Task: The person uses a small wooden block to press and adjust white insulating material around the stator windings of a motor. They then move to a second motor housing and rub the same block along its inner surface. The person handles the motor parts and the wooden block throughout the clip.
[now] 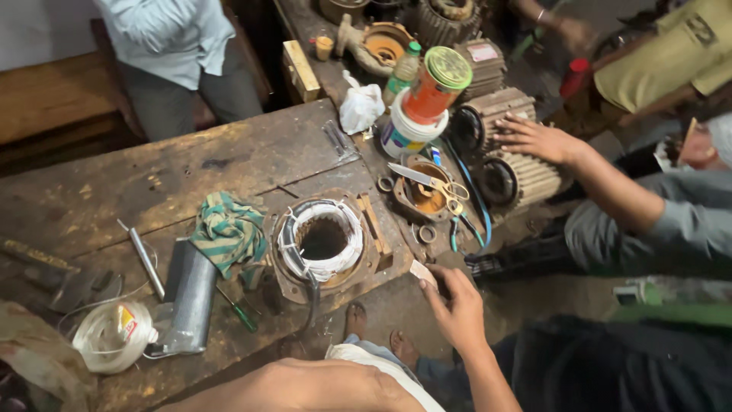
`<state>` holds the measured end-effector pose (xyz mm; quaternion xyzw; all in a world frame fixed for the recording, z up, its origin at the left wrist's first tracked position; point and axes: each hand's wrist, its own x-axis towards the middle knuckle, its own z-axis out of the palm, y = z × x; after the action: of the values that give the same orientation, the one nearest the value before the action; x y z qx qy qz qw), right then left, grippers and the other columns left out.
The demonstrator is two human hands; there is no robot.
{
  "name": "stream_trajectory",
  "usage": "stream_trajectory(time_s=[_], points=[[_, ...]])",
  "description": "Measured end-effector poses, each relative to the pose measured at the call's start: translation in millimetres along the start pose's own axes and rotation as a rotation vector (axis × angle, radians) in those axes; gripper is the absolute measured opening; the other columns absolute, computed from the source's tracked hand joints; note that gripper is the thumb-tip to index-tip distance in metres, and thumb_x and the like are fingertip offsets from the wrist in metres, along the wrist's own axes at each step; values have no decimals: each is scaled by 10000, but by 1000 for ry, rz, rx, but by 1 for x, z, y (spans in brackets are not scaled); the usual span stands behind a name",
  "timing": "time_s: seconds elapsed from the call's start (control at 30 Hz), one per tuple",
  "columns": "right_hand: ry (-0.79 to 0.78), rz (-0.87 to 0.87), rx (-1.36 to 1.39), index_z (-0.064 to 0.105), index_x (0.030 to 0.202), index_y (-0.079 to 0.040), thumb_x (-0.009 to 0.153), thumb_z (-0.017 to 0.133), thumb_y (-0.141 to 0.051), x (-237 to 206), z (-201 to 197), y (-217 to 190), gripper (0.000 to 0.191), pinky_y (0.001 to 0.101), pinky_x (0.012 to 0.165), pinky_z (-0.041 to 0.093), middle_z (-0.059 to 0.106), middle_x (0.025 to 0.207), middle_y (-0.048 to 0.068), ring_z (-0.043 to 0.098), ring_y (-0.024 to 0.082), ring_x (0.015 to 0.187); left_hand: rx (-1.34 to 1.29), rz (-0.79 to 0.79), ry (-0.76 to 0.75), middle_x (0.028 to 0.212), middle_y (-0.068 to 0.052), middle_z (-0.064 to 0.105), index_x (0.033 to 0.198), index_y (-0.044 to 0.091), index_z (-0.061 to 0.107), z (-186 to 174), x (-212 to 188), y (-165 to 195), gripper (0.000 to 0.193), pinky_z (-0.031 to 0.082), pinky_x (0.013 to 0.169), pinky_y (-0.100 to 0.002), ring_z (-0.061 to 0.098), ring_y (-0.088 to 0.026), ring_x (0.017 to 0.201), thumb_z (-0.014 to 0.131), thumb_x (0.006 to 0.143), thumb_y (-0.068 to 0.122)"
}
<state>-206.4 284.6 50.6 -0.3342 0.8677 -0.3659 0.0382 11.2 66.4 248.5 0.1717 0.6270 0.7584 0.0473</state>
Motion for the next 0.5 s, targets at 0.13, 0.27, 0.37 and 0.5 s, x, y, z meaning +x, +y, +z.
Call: stream_trajectory(time_s=[0.13, 0.27, 0.37, 0.5], points=[[-86, 2, 0, 734, 1132, -95, 854, 753, -199, 13, -1, 11, 298, 316, 600, 510, 662, 839, 75, 644, 209, 699, -1, -7, 65, 1283, -136, 689, 1274, -2, 646, 1, 6, 2, 291, 467, 1141, -364, 661, -238, 1292, 556, 1037, 141], [-152, 6, -16, 732, 1126, -91, 850, 769, -224, 19, 3, 31, 308, 327, 604, 516, 650, 827, 101, 644, 234, 681, -32, -52, 133, 1287, -133, 685, 1280, 2, 647, 2, 15, 6, 303, 470, 1127, -362, 659, -239, 1295, 552, 1037, 156], [-217, -21, -54, 717, 1146, -87, 831, 774, -236, 25, 7, 43, 353, 351, 616, 526, 668, 873, 113, 660, 269, 707, -2, -50, 143, 1279, -132, 689, 1278, 6, 643, 6, 23, 8, 297, 487, 1134, -363, 668, -236, 1300, 541, 1045, 159], [-289, -75, -23, 714, 1148, -87, 843, 766, -241, 36, 10, 56, 345, 365, 659, 551, 693, 931, 115, 692, 295, 772, -86, -90, 165, 1279, -138, 688, 1283, 5, 643, 14, 39, 0, 300, 475, 1128, -365, 664, -241, 1294, 538, 1042, 151]])
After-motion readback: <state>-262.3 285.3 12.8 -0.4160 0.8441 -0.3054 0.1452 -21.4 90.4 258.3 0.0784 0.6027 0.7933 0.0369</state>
